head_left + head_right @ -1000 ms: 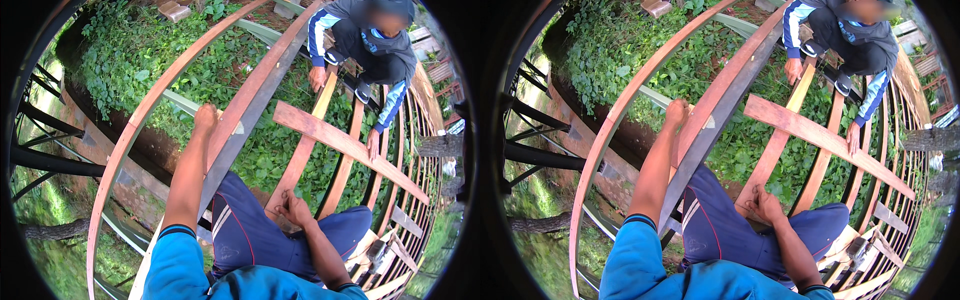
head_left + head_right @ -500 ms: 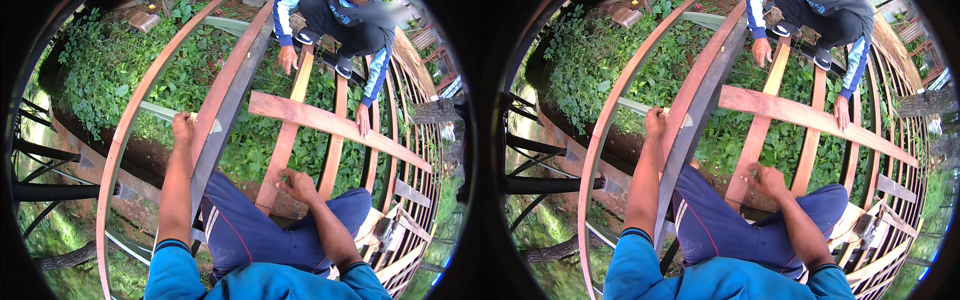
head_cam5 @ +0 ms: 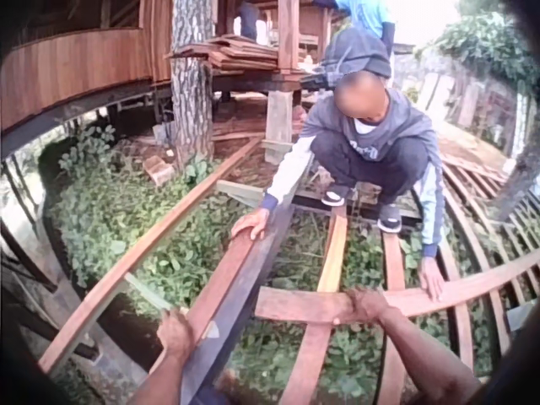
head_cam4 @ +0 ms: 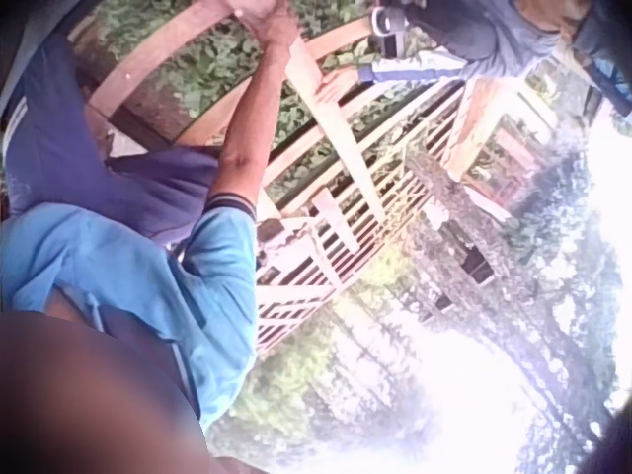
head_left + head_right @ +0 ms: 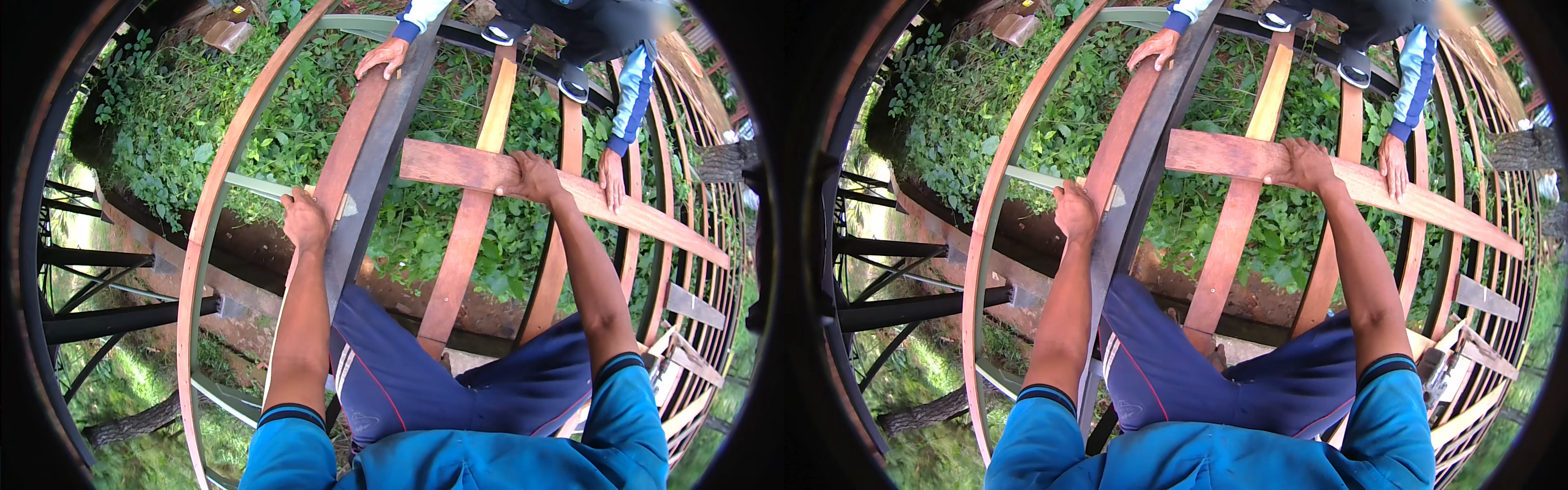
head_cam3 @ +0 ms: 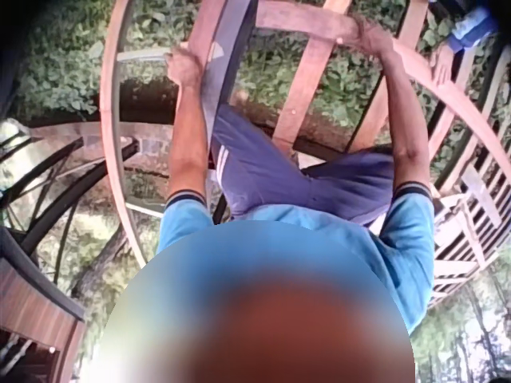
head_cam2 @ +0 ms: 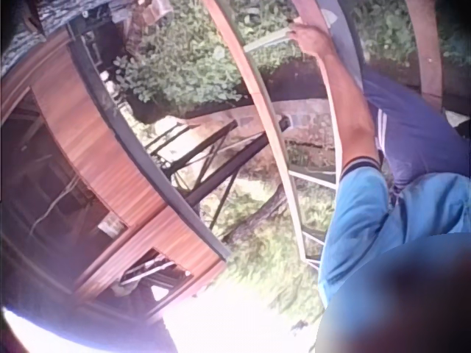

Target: The person assembles a curved wooden frame by positioning wooden planks and securing them with a cordless drill. They repeatedly align planks, insert screws, and fasten joints while working on the structure.

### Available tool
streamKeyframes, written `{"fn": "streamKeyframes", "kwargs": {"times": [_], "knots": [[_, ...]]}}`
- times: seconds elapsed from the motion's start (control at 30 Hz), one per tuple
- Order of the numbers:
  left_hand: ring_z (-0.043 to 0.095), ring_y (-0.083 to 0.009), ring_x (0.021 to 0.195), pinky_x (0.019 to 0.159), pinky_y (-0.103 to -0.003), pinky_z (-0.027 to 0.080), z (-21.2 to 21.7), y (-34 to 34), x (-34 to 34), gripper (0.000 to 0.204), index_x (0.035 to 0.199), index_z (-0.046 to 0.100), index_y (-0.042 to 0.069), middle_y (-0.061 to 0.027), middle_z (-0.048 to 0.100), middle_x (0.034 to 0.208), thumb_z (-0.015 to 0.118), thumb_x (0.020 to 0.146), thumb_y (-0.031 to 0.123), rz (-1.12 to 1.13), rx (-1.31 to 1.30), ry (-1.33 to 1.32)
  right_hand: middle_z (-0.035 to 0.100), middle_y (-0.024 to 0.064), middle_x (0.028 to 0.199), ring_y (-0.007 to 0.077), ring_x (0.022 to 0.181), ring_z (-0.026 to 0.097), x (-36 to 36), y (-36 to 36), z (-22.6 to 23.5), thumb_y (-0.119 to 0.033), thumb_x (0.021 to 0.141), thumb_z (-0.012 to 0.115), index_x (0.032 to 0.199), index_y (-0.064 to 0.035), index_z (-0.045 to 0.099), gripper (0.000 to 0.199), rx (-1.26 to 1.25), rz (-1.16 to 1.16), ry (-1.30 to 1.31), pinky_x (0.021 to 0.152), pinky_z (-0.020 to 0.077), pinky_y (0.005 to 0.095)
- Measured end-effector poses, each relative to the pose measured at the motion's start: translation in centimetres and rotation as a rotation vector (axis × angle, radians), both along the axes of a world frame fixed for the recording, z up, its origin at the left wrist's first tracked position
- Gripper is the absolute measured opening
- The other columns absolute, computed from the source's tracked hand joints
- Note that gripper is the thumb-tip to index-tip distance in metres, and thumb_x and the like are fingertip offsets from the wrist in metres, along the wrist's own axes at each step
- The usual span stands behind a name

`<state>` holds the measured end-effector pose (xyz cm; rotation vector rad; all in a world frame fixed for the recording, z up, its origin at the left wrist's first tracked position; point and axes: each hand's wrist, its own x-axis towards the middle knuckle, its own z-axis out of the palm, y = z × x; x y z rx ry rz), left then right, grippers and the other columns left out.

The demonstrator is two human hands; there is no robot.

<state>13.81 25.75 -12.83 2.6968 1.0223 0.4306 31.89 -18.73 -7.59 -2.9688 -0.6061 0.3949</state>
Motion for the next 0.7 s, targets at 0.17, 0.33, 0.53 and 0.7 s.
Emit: {"fn": "streamKeyframes", "kwargs": {"times": [0.17, 0.33, 0.53, 0.7], "knots": [[0.069, -0.0464, 0.092, 0.077, -0.059, 0.057, 0.1, 0.1, 0.2, 0.018, 0.108, 0.059, 0.004, -0.0213, 0.06, 0.112, 0.051, 0.105, 0.02, -0.006, 0.014, -0.012, 0.068, 0.0223, 0.115, 0.0439, 0.11, 0.067, -0.6, 0.0, 0.8, -0.088, 0.049, 0.081, 0.12, -0.0027, 0.057, 0.114, 0.03, 0.061, -0.023, 0.094, 0.0534, 0.0536], [0.069, -0.0459, 0.093, 0.078, -0.059, 0.057, -0.2, 0.2, 0.0, 0.019, 0.107, 0.058, 0.003, -0.0209, 0.061, 0.111, 0.05, 0.104, 0.019, 0.016, 0.017, -0.053, 0.07, 0.0166, 0.098, 0.0389, 0.094, 0.072, -4.2, -0.3, 2.6, -0.079, 0.057, 0.082, 0.102, -0.0053, 0.053, 0.091, -0.065, 0.148, -0.158, 0.078, 0.0572, 0.0495], [0.069, -0.0463, 0.097, 0.081, -0.059, 0.057, -0.8, 0.4, -0.2, 0.023, 0.11, 0.058, 0.002, -0.0213, 0.062, 0.117, 0.048, 0.106, 0.022, 0.046, -0.063, -0.068, 0.066, 0.0064, 0.087, 0.0278, 0.085, 0.068, -8.5, -2.0, 3.5, -0.057, 0.08, 0.078, 0.098, -0.0113, 0.06, 0.052, -0.08, 0.444, -0.365, 0.072, 0.0572, 0.0423], [0.065, -0.042, 0.109, 0.084, -0.056, 0.058, -0.6, 0.8, -0.1, 0.022, 0.11, 0.059, 0.0, -0.0197, 0.061, 0.116, 0.049, 0.105, 0.019, 0.042, -0.081, -0.107, 0.064, 0.0057, 0.081, 0.0276, 0.078, 0.065, -9.3, -2.8, 4.0, -0.055, 0.081, 0.078, 0.091, -0.012, 0.059, 0.048, -0.079, 0.423, -0.379, 0.067, 0.055, 0.0424]]}}
